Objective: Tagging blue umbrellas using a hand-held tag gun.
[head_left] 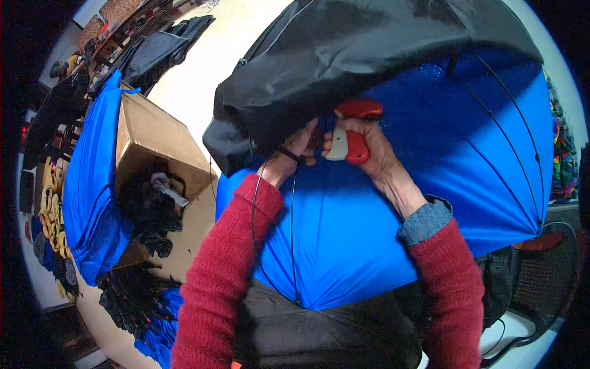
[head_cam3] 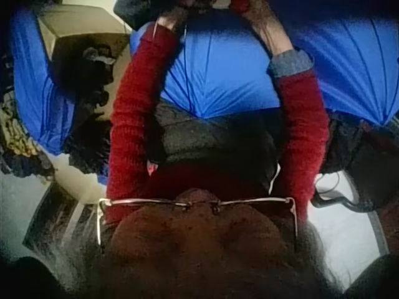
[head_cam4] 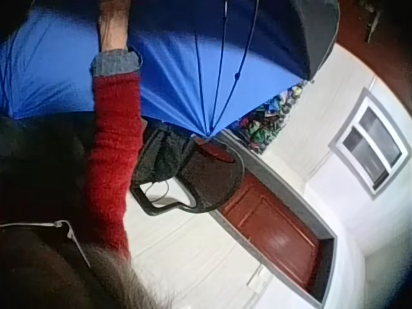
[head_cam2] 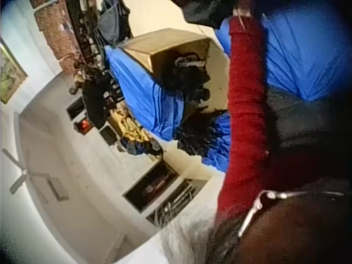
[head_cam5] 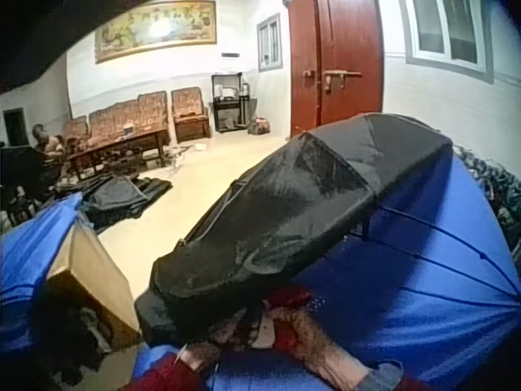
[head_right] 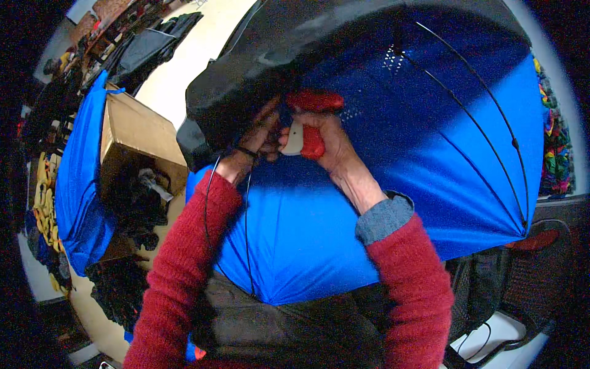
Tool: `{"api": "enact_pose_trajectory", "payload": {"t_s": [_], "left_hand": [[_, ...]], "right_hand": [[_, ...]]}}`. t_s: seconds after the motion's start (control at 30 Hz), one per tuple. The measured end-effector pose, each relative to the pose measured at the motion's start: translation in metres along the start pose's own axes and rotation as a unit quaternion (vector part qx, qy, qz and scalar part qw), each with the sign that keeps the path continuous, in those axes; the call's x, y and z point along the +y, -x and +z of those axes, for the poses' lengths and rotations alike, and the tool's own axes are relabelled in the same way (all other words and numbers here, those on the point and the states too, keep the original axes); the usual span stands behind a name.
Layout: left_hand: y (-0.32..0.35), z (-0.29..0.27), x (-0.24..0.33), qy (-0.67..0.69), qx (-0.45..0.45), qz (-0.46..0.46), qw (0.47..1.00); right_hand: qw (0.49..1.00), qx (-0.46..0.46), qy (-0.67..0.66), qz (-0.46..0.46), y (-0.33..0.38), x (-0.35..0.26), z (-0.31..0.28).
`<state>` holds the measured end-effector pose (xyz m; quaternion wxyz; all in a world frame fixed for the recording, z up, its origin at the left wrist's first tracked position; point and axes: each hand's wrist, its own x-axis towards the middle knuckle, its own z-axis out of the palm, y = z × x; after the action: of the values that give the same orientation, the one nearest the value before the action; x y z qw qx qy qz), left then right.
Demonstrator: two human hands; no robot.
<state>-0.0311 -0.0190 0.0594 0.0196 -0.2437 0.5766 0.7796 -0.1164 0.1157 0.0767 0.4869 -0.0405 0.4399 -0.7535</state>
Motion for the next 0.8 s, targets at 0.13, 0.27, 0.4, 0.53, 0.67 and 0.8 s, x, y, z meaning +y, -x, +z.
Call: {"api": "enact_pose_trajectory", "payload": {"t_s": [0.13,0.27,0.4,0.53,0.67,0.8], "left_hand": [[-0.007,-0.006,-0.012,0.022,0.015,0.009,1.000],[-0.016,-0.006,-0.020,0.016,0.036,0.012,0.999],[-0.013,0.002,-0.019,0.039,0.041,0.032,0.998],[-0.010,0.001,-0.009,0.030,0.028,0.049,0.998],[-0.010,-0.013,0.000,0.074,-0.038,0.062,0.995],[0.043,-0.001,0.030,0.110,-0.018,0.101,0.989]], "right_hand": [[1.000,-0.014,0.013,0.022,-0.010,-0.005,-0.005],[0.996,-0.012,0.085,0.021,-0.013,-0.011,-0.006],[0.983,-0.025,0.182,-0.010,-0.022,-0.012,-0.013],[0.971,0.012,0.237,-0.032,-0.019,-0.010,-0.009],[0.987,0.022,0.139,-0.080,0.010,-0.006,0.020],[0.998,0.034,0.037,-0.042,0.076,0.001,0.035]]}}
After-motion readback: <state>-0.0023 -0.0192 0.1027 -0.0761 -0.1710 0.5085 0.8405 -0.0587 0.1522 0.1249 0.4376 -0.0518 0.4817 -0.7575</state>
